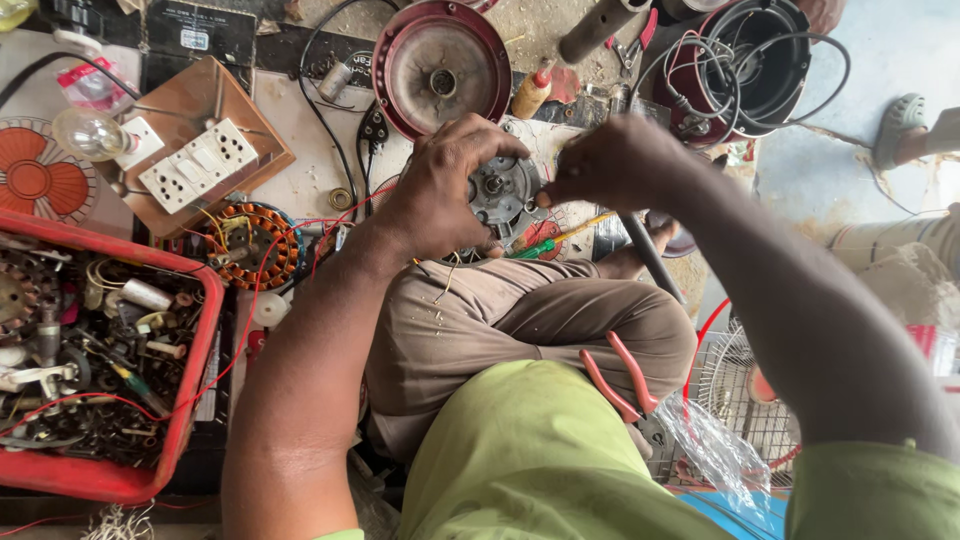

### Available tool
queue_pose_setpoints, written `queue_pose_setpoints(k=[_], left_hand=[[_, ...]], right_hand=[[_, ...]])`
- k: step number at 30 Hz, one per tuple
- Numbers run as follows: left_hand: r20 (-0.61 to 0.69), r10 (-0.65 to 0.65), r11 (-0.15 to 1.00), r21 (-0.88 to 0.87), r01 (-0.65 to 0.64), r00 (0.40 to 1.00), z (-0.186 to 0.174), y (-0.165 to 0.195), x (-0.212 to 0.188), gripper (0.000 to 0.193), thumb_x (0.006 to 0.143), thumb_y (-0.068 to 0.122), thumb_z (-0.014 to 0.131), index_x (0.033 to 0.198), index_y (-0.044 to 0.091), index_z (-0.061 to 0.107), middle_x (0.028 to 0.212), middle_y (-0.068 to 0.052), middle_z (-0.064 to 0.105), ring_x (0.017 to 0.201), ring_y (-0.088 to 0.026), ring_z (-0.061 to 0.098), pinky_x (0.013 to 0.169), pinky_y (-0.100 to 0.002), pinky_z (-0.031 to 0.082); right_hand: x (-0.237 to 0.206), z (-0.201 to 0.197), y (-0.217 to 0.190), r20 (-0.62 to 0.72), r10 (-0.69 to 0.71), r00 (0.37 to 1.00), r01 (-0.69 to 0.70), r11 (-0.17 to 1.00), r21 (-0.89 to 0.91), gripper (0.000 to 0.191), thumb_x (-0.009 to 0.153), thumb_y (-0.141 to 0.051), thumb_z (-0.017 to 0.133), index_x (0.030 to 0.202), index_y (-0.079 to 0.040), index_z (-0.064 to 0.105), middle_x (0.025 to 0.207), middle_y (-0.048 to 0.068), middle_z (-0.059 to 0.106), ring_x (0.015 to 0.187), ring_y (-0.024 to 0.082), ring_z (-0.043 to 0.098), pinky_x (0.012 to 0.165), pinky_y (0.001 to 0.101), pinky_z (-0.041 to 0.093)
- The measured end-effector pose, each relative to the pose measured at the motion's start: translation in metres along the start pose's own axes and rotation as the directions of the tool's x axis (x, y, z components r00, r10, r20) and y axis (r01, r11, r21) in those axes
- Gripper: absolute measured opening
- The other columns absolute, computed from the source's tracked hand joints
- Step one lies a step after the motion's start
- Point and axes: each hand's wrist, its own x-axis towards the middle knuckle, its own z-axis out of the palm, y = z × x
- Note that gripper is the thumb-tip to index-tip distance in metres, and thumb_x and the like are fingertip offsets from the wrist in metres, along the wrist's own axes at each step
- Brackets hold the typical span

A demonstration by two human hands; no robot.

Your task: The person disassembles a small electric motor, likely from a fan, using a wrench and screwdriver. They remove the end cap, loosen and remove screws, and separate the motor housing to access the internal components.

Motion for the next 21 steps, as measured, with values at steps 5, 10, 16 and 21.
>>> queue_pose_setpoints(k=[5, 10, 16, 21], left_hand=[[-0.067, -0.005, 1.0, 0.016, 0.006, 0.998, 0.009, -0.006, -0.002, 0.073, 0.049, 0.014, 0.099, 0.114, 0.008, 0.067, 0.112, -0.009, 0.064, 0.11, -0.029, 0.064, 0.097, -0.041, 0.052], [-0.048, -0.03, 0.999, 0.036, 0.032, 0.998, 0.013, -0.007, -0.004, 0.057, 0.064, 0.003, 0.084, 0.119, 0.008, 0.068, 0.116, -0.008, 0.065, 0.111, -0.025, 0.068, 0.097, -0.035, 0.057], [-0.075, 0.021, 0.999, -0.031, -0.023, 0.997, 0.009, -0.002, -0.003, 0.075, 0.047, 0.013, 0.099, 0.115, 0.006, 0.066, 0.113, -0.01, 0.062, 0.11, -0.028, 0.065, 0.097, -0.037, 0.054], [-0.076, -0.04, 0.999, -0.03, 0.038, 0.996, 0.01, 0.006, -0.003, 0.079, 0.046, 0.011, 0.1, 0.117, 0.007, 0.067, 0.116, -0.009, 0.062, 0.112, -0.026, 0.066, 0.099, -0.036, 0.057]], right_hand=[[-0.036, 0.069, -0.019, 0.06, 0.356, 0.933, -0.315, 0.721, 0.618, 0.059, 0.094, -0.063, 0.061, 0.085, -0.007, 0.075, 0.067, 0.008, 0.069, 0.059, 0.016, 0.065, 0.055, 0.0335, 0.051], [-0.045, 0.117, -0.075, 0.233, 0.196, 0.952, -0.131, -0.429, 0.894, 0.038, 0.104, -0.041, 0.051, 0.101, -0.004, 0.06, 0.061, 0.007, 0.061, 0.044, 0.019, 0.054, 0.039, 0.0341, 0.04], [-0.066, 0.105, -0.024, -0.124, 0.24, 0.963, 0.134, -0.023, 0.991, 0.03, 0.107, -0.03, 0.055, 0.116, -0.003, 0.065, 0.095, 0.009, 0.07, 0.078, 0.013, 0.067, 0.069, 0.0282, 0.056], [-0.051, 0.078, 0.028, -0.337, 0.276, 0.9, 0.393, -0.182, 0.901, 0.043, 0.1, -0.003, 0.064, 0.138, -0.006, 0.044, 0.114, 0.017, 0.071, 0.088, 0.026, 0.075, 0.079, 0.0405, 0.066]])
